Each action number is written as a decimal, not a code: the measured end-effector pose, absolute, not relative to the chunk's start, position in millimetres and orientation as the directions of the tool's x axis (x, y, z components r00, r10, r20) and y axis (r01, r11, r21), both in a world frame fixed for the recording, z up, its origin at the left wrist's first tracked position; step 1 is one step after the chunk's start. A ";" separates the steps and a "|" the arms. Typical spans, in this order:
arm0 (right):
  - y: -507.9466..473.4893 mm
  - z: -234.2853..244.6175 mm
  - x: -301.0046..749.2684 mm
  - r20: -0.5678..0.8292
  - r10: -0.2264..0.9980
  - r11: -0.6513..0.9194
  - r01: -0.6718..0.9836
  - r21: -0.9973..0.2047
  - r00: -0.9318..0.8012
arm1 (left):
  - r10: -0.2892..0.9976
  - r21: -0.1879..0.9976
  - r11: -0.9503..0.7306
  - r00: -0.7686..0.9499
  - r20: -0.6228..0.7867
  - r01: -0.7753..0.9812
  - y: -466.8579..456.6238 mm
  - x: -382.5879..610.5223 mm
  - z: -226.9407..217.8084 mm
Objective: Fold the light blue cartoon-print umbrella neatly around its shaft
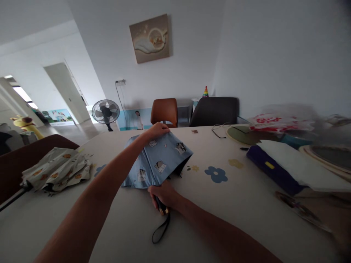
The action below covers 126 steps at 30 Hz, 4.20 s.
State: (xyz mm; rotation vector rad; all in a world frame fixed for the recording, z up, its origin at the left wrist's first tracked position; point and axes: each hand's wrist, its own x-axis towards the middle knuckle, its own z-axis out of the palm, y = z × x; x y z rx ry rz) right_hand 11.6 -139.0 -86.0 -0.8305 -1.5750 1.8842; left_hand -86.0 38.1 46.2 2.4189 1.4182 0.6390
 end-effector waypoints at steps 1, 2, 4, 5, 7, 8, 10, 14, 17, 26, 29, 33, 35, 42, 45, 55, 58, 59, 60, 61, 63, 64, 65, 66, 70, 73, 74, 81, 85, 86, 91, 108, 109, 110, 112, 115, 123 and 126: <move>-138.6 -87.0 11.5 -0.103 0.737 -0.165 -0.030 -0.986 -0.668 | 0.875 0.438 -0.484 0.417 0.245 0.758 39.0 -85.6 46.0; -138.5 -87.4 11.4 -0.100 0.737 -0.167 -0.037 -0.985 -0.668 | 0.877 0.442 -0.480 0.412 0.248 0.758 39.7 -85.1 45.7; -139.1 -85.8 11.5 -0.123 0.744 -0.188 -0.028 -0.982 -0.657 | 0.880 0.448 -0.476 0.408 0.244 0.757 40.4 -84.4 44.5; -139.8 -84.0 11.6 -0.143 0.748 -0.202 -0.017 -0.979 -0.648 | 0.880 0.451 -0.474 0.408 0.242 0.756 40.6 -84.4 43.6; -141.3 -79.6 12.1 -0.175 0.752 -0.223 0.005 -0.975 -0.636 | 0.874 0.454 -0.485 0.427 0.230 0.748 41.0 -84.8 41.6; -142.0 -77.5 12.4 -0.184 0.751 -0.228 0.012 -0.973 -0.634 | 0.869 0.454 -0.493 0.443 0.220 0.742 41.2 -85.2 40.6; -142.6 -75.1 12.9 -0.197 0.749 -0.236 0.023 -0.972 -0.633 | 0.857 0.451 -0.510 0.475 0.199 0.732 41.6 -86.2 39.0; -141.2 -77.7 13.0 -0.185 0.743 -0.218 0.029 -0.976 -0.643 | 0.837 0.415 -0.538 0.524 0.159 0.734 39.9 -85.8 37.4; -140.5 -80.5 12.6 -0.184 0.744 -0.224 0.019 -0.974 -0.642 | 0.838 0.359 -0.541 0.526 0.149 0.761 36.4 -82.3 35.1; -141.5 -78.4 13.1 -0.150 0.747 -0.203 -0.008 -0.979 -0.647 | 0.844 -0.076 -0.527 0.532 0.071 0.846 20.2 -56.2 12.1; -139.8 -81.5 13.0 -0.120 0.741 -0.183 -0.027 -0.983 -0.661 | 0.839 -0.169 -0.545 0.534 -0.109 0.821 14.9 -46.2 3.6; -138.6 -84.0 12.9 -0.123 0.734 -0.197 -0.036 -0.980 -0.668 | 0.830 -0.177 -0.551 0.514 -0.218 0.815 16.5 -36.1 -4.2; -139.2 -82.8 13.2 -0.127 0.737 -0.192 -0.026 -0.981 -0.664 | 0.816 -0.147 -0.560 0.512 -0.267 0.815 20.1 -30.8 -7.2; -141.6 -77.6 14.5 -0.186 0.739 -0.237 0.009 -0.972 -0.648 | 0.734 -0.051 -0.624 0.562 -0.382 0.780 26.3 -10.7 -18.7; -140.0 -82.0 14.0 -0.175 0.739 -0.228 0.004 -0.974 -0.650 | 0.703 0.012 -0.649 0.605 -0.374 0.761 24.9 -6.7 -18.1; -138.7 -86.8 12.4 -0.153 0.751 -0.193 0.009 -0.981 -0.642 | 0.673 0.116 -0.722 0.731 -0.115 0.682 -5.0 -21.7 62.9; -139.3 -84.3 12.9 -0.133 0.746 -0.162 0.016 -0.987 -0.652 | 0.689 0.138 -0.707 0.719 -0.085 0.694 -21.7 -30.2 90.7; -139.7 -83.2 13.1 -0.129 0.745 -0.153 0.021 -0.988 -0.655 | 0.694 0.148 -0.702 0.716 -0.078 0.697 -27.7 -32.4 99.2; -140.2 -82.1 13.3 -0.131 0.746 -0.148 0.030 -0.989 -0.653 | 0.694 0.161 -0.701 0.717 -0.068 0.694 -33.8 -34.3 107.3; -140.9 -80.9 13.5 -0.138 0.749 -0.146 0.041 -0.988 -0.648 | 0.691 0.170 -0.705 0.721 -0.053 0.689 -39.9 -35.8 115.0; -142.5 -78.6 13.7 -0.151 0.760 -0.149 0.057 -0.987 -0.632 | 0.686 0.176 -0.714 0.727 -0.015 0.677 -50.9 -38.7 129.1; -143.1 -77.6 13.7 -0.156 0.763 -0.150 0.062 -0.987 -0.627 | 0.688 0.178 -0.714 0.725 0.003 0.677 -55.5 -40.6 135.1; -143.6 -76.9 13.8 -0.155 0.768 -0.148 0.064 -0.987 -0.621 | 0.696 0.182 -0.708 0.718 0.016 0.683 -59.2 -43.4 139.9; -143.8 -76.5 13.9 -0.154 0.769 -0.145 0.064 -0.987 -0.620 | 0.705 0.191 -0.699 0.708 0.026 0.689 -62.0 -47.4 143.6; -142.9 -76.9 14.9 -0.159 0.756 -0.135 0.086 -0.987 -0.635 | 0.710 0.274 -0.689 0.701 0.071 0.671 -69.0 -74.4 146.3; -141.8 -77.9 15.6 -0.124 0.753 -0.086 0.089 -0.992 -0.646 | 0.727 0.301 -0.676 0.676 0.122 0.673 -79.8 -91.2 142.6; -141.6 -78.2 15.5 -0.118 0.754 -0.079 0.089 -0.993 -0.646 | 0.742 0.300 -0.662 0.656 0.137 0.686 -84.7 -92.6 141.3; -141.9 -79.4 13.2 -0.160 0.765 -0.119 0.107 -0.987 -0.623 | 0.566 -0.072 -0.817 0.819 0.092 0.572 -93.8 -59.2 121.0; -143.1 -77.0 13.3 -0.180 0.768 -0.142 0.110 -0.984 -0.614 | 0.444 -0.403 -0.820 0.896 0.002 0.407 -80.1 -40.2 99.2; -143.5 -76.2 13.5 -0.197 0.769 -0.161 0.115 -0.980 -0.608 | 0.422 -0.462 -0.808 0.906 -0.021 0.366 -76.5 -36.9 93.6; -144.4 -73.5 14.6 -0.179 0.764 -0.176 0.067 -0.982 -0.620 | 0.364 -0.640 -0.744 0.919 -0.149 0.191 -58.8 -27.0 60.6; -144.4 -73.6 15.6 -0.156 0.737 -0.092 0.131 -0.987 -0.658 | 0.763 -0.645 -0.516 0.644 -0.048 0.563 -89.5 -10.0 -15.5; -143.4 -76.9 14.6 -0.151 0.746 -0.104 0.110 -0.988 -0.648 | 0.766 -0.632 -0.507 0.642 -0.018 0.587 -85.8 -9.1 -12.9; -142.4 -79.7 13.6 -0.149 0.757 -0.118 0.091 -0.989 -0.636 | 0.777 -0.613 -0.490 0.629 0.016 0.620 -82.6 -8.2 -9.1; -141.4 -82.8 12.3 -0.155 0.774 -0.143 0.068 -0.987 -0.614 | 0.815 -0.558 -0.440 0.574 0.082 0.704 -79.1 -7.0 1.9; -141.9 -81.5 12.1 -0.167 0.782 -0.157 0.069 -0.985 -0.601 | 0.829 -0.467 -0.389 0.523 0.200 0.795 -86.2 -10.3 22.3; -142.1 -78.4 12.8 -0.230 0.784 -0.175 0.151 -0.973 -0.577 | 0.598 -0.376 -0.248 0.446 0.666 0.893 -161.9 -62.0 49.2; -142.7 -78.3 12.7 -0.208 0.786 -0.136 0.165 -0.977 -0.583 | 0.484 -0.408 -0.219 0.462 0.743 0.886 -185.7 -88.0 46.2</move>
